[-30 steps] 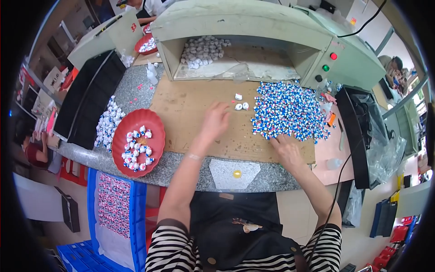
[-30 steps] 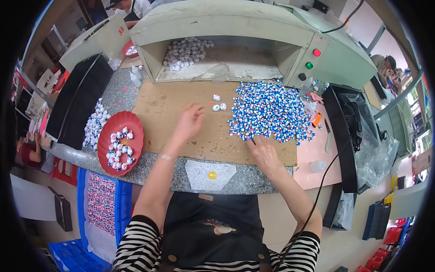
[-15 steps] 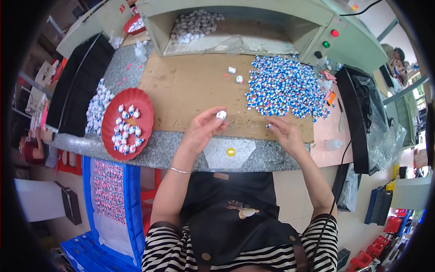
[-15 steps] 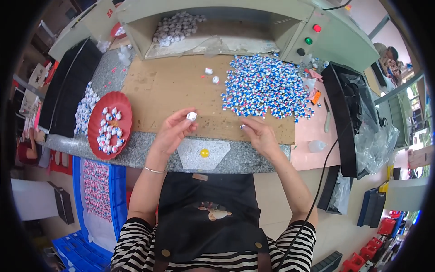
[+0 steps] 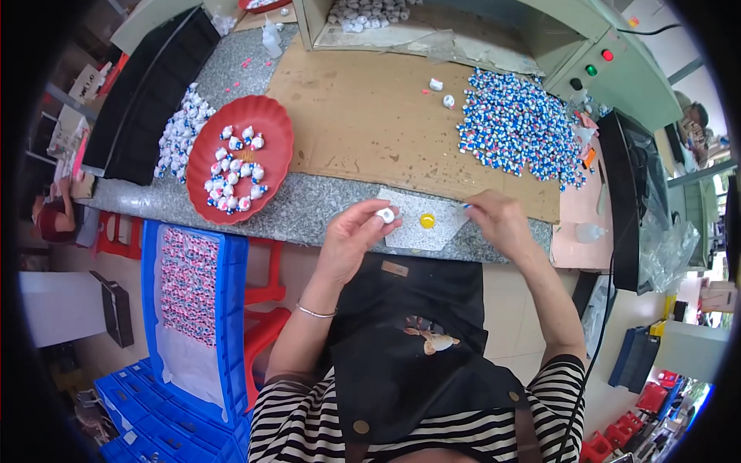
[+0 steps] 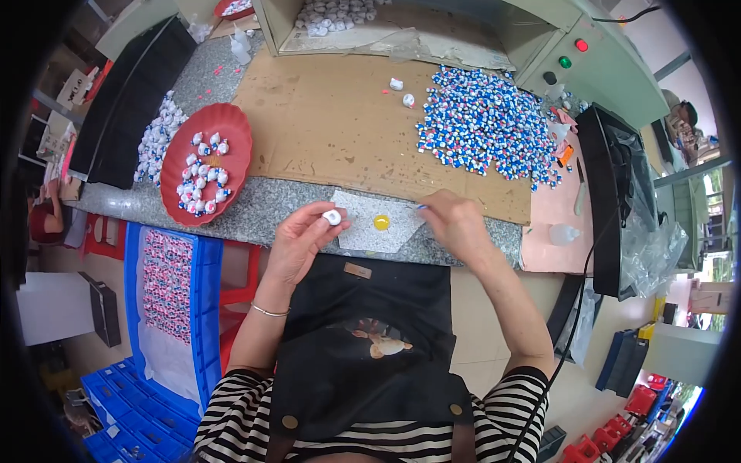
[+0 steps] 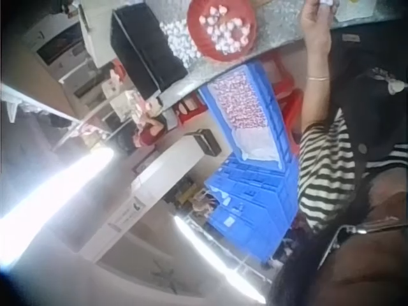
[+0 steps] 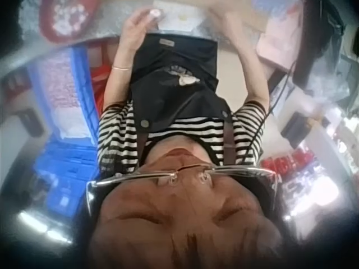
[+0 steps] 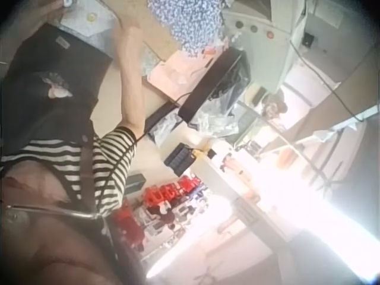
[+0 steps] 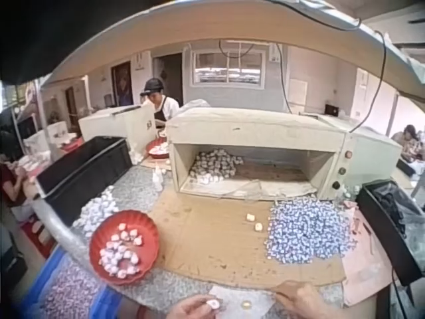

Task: The person assembles small plastic parts by hand.

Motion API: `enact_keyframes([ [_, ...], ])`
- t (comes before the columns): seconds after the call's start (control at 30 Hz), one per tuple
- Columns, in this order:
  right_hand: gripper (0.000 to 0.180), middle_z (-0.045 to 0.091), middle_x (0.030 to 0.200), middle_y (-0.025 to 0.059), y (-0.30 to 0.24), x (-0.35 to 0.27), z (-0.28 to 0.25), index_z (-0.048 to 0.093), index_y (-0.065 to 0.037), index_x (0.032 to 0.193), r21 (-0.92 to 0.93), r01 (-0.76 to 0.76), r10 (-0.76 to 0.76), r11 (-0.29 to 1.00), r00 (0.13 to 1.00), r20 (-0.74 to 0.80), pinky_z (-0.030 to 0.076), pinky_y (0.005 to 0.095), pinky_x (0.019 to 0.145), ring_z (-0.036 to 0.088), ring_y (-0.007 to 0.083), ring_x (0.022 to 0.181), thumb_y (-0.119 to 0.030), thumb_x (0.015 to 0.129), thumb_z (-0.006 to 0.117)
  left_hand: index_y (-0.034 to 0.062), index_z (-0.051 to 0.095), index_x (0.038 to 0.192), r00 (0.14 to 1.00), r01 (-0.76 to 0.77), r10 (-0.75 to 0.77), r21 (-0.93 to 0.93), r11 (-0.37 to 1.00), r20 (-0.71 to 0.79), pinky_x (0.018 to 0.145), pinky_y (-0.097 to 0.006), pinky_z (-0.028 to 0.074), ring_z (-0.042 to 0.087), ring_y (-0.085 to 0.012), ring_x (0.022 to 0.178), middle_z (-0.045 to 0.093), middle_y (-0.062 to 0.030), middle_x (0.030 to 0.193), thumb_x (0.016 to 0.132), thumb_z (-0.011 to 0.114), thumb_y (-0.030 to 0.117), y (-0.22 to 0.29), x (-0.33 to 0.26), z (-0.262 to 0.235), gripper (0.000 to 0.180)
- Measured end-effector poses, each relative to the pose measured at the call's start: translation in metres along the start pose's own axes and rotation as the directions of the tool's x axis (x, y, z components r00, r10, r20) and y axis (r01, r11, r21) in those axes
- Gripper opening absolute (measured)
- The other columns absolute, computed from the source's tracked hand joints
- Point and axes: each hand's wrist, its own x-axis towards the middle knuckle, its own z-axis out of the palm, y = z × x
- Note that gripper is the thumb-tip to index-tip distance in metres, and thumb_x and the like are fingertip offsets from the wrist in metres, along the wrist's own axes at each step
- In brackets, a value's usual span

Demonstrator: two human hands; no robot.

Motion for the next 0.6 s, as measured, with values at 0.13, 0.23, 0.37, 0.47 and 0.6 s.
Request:
enact_keyframes([
  [0.13,0.019,0.063,0.082,0.0127,-0.037,0.009,0.018,0.066,-0.002,0.093,-0.031,0.238,-0.235,0.971,0.968,0.085,0.051,0.0395,0.066,0.063,0.0312,0.076,0.001,0.075,0.065,0.0003,0.058,0.120,1.000,0.008,-0.008,0.187,0.982,-0.002,0.080,-0.026,0.054,0.063,-0.0137,0.093,0.064,-0.0073,0.101,0.090,0.057,-0.002,0.005,-0.011,-0.017,0.029],
  [0.23,0.023,0.063,0.083,0.0132,-0.041,0.021,0.021,0.065,-0.001,0.095,-0.097,0.320,-0.296,0.942,0.934,0.202,0.051,0.0403,0.066,0.062,0.0318,0.078,0.000,0.072,0.063,-0.0002,0.060,0.117,1.000,0.000,0.000,0.066,0.998,0.010,0.079,-0.025,0.053,0.064,-0.0132,0.089,0.065,-0.0081,0.102,0.089,0.059,-0.002,0.015,-0.016,-0.012,0.028],
  [0.37,0.024,0.062,0.084,0.0141,-0.034,0.024,0.028,0.063,0.001,0.095,-0.161,0.370,-0.308,0.915,0.898,0.315,0.050,0.0408,0.066,0.062,0.0327,0.078,-0.001,0.071,0.059,-0.0013,0.061,0.115,0.999,0.040,-0.042,-0.088,0.995,-0.018,0.084,-0.027,0.053,0.066,-0.0157,0.091,0.066,-0.0099,0.106,0.086,0.062,-0.003,0.019,-0.018,-0.008,0.029],
  [0.47,0.021,0.062,0.084,0.0146,-0.035,0.021,0.026,0.063,0.001,0.094,-0.124,0.353,-0.313,0.928,0.915,0.255,0.051,0.0402,0.066,0.062,0.0330,0.078,0.000,0.073,0.060,-0.0015,0.059,0.116,0.999,-0.029,0.028,0.024,0.999,0.024,0.086,-0.027,0.053,0.065,-0.0163,0.096,0.066,-0.0099,0.106,0.085,0.063,-0.006,0.007,-0.014,-0.011,0.032],
  [0.6,0.015,0.064,0.083,0.0144,-0.041,0.011,0.025,0.065,0.002,0.095,-0.018,0.174,-0.173,0.985,0.982,0.076,0.051,0.0359,0.066,0.064,0.0295,0.076,-0.001,0.080,0.064,-0.0020,0.057,0.115,0.999,-0.034,0.029,0.151,0.988,0.033,0.087,-0.026,0.053,0.064,-0.0168,0.101,0.064,-0.0098,0.107,0.082,0.063,-0.012,-0.014,-0.005,-0.006,0.035],
])
